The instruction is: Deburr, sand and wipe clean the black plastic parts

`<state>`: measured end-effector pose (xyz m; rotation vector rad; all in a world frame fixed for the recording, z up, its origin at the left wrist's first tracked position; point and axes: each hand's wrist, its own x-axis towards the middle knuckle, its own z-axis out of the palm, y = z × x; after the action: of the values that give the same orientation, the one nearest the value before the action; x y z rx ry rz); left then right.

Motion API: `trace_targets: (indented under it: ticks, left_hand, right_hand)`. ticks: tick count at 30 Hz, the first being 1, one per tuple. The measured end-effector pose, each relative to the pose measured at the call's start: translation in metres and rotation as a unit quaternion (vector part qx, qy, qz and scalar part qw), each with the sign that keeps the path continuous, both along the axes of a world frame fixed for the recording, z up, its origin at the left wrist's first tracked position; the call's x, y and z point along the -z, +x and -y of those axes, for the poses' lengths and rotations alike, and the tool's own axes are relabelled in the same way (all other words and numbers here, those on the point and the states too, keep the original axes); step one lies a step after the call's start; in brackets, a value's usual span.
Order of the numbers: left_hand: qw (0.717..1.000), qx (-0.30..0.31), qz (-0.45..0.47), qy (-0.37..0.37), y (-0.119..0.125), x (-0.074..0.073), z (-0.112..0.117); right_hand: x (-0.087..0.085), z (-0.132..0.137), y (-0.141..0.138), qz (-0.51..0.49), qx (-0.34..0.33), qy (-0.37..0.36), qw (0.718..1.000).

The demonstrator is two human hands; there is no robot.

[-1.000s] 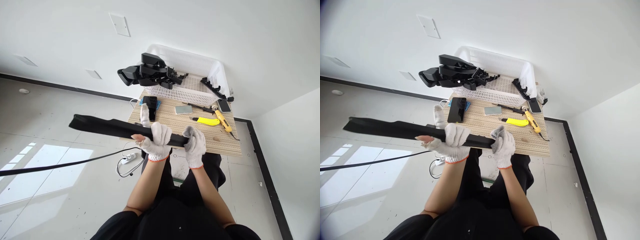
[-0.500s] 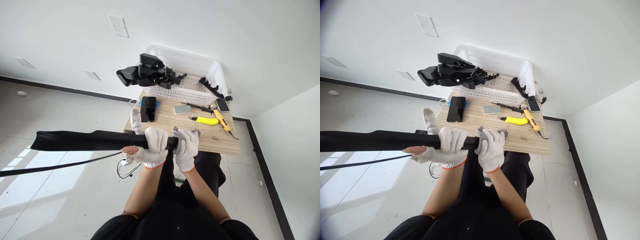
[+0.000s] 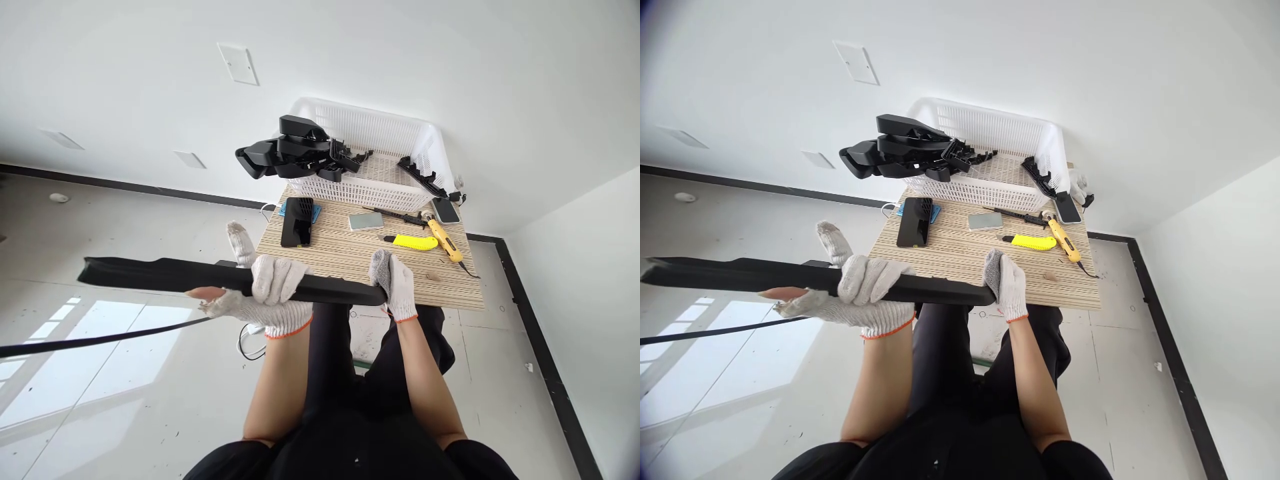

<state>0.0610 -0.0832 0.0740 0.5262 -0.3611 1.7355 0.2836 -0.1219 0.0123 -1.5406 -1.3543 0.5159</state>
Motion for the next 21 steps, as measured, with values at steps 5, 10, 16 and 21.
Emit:
trace_targets:
  ticks: [5, 10, 16, 21]
  left_hand:
    - [0.987, -0.054, -0.037, -0.146, -0.014, -0.006, 0.008]
    - [0.988, -0.006, 0.016, -0.154, -0.019, -0.004, 0.009]
    - [0.990, 0.064, 0.075, -0.103, -0.019, 0.003, 0.005]
    - [0.991, 0.067, 0.069, -0.097, -0.021, 0.003, 0.007]
  right_hand:
    - [-0.011, 0.016, -0.021, -0.200, 0.002, -0.072, 0.977]
    - [-0.017, 0.019, -0.028, -0.251, 0.046, -0.079, 0.964]
    - [-0.027, 0.021, -0.029, -0.211, 0.100, -0.029, 0.972]
    - [-0.030, 0.029, -0.034, -0.244, 0.054, -0.051, 0.967]
